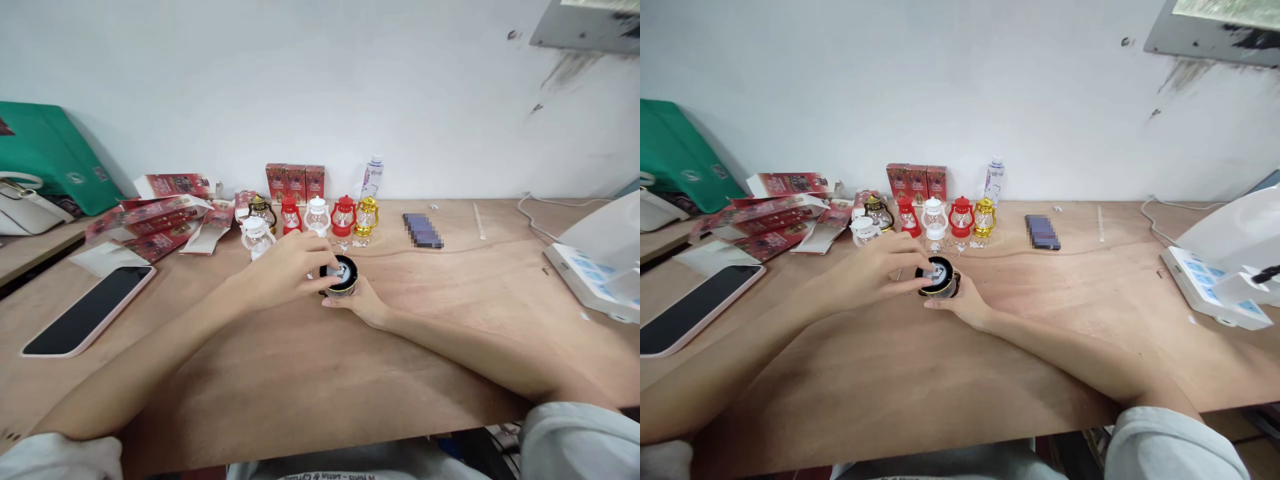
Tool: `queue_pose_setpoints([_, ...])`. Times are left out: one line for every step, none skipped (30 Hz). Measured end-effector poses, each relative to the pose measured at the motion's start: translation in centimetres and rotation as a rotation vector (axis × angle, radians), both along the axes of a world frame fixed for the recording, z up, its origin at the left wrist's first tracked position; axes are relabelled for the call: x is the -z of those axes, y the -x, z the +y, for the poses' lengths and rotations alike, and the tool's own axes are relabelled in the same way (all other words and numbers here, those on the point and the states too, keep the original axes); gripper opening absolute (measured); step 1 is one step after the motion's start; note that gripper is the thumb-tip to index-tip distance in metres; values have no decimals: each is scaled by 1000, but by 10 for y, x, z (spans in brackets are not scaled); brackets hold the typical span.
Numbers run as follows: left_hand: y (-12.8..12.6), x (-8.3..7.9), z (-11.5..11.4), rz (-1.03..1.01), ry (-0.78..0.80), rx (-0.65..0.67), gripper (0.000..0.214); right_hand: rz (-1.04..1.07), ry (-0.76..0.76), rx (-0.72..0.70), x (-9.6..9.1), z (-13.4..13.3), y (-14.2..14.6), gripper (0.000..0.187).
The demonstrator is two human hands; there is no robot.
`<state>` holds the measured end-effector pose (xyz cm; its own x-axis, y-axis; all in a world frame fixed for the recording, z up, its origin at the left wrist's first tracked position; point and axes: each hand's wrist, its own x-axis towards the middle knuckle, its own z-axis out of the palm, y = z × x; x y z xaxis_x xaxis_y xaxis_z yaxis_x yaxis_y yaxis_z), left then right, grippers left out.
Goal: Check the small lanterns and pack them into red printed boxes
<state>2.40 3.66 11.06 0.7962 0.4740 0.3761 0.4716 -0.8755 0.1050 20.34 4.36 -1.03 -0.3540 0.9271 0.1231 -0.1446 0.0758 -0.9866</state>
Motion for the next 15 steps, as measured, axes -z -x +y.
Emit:
queue_pose_setpoints([0,2,1,9,-23,-7,21,-3,5,2,0,0,0,59])
queue_pose_setpoints([-1,3,1,20,-42,-15,22,-5,9,3,0,0,0,60])
queue_pose_setpoints([-1,3,1,30,-54,-21,22,-5,10,3,-1,-1,0,59])
queue_pose_setpoints([-1,3,1,40,-57,-23,21,-6,9,4,-2,-1,0,59])
queue_pose_setpoints([0,2,0,46,-50,-22,21,-7,6,4,-2,-1,1,58])
queue_pose_setpoints([1,0,0,48,-36,-15,21,-7,1,6,-3,-2,1,57])
queue_pose_setpoints([1,-1,0,44,-15,-3,21,-8,-2,7,-3,-2,1,57])
queue_pose_setpoints([3,-2,0,35,9,12,21,-11,-3,10,-4,-2,1,57])
queue_pose_setpoints([4,-3,0,24,35,25,21,-14,-3,13,-4,-2,1,58])
queue_pose_setpoints([5,-4,1,14,55,36,21,-18,0,14,-4,-2,1,58])
queue_pose_setpoints([5,-4,1,5,69,43,22,-23,2,15,-3,-2,1,58])
queue_pose_setpoints([6,-3,2,-2,77,48,22,-26,2,15,-3,-1,1,58])
queue_pose_setpoints([6,-2,3,-8,79,53,22,-29,0,16,-3,-1,1,59])
queue_pose_setpoints([6,-1,4,-15,78,63,23,-31,-3,16,-3,-1,1,59])
queue_pose_setpoints([5,0,4,-25,76,75,24,-33,-7,16,-2,-1,1,59])
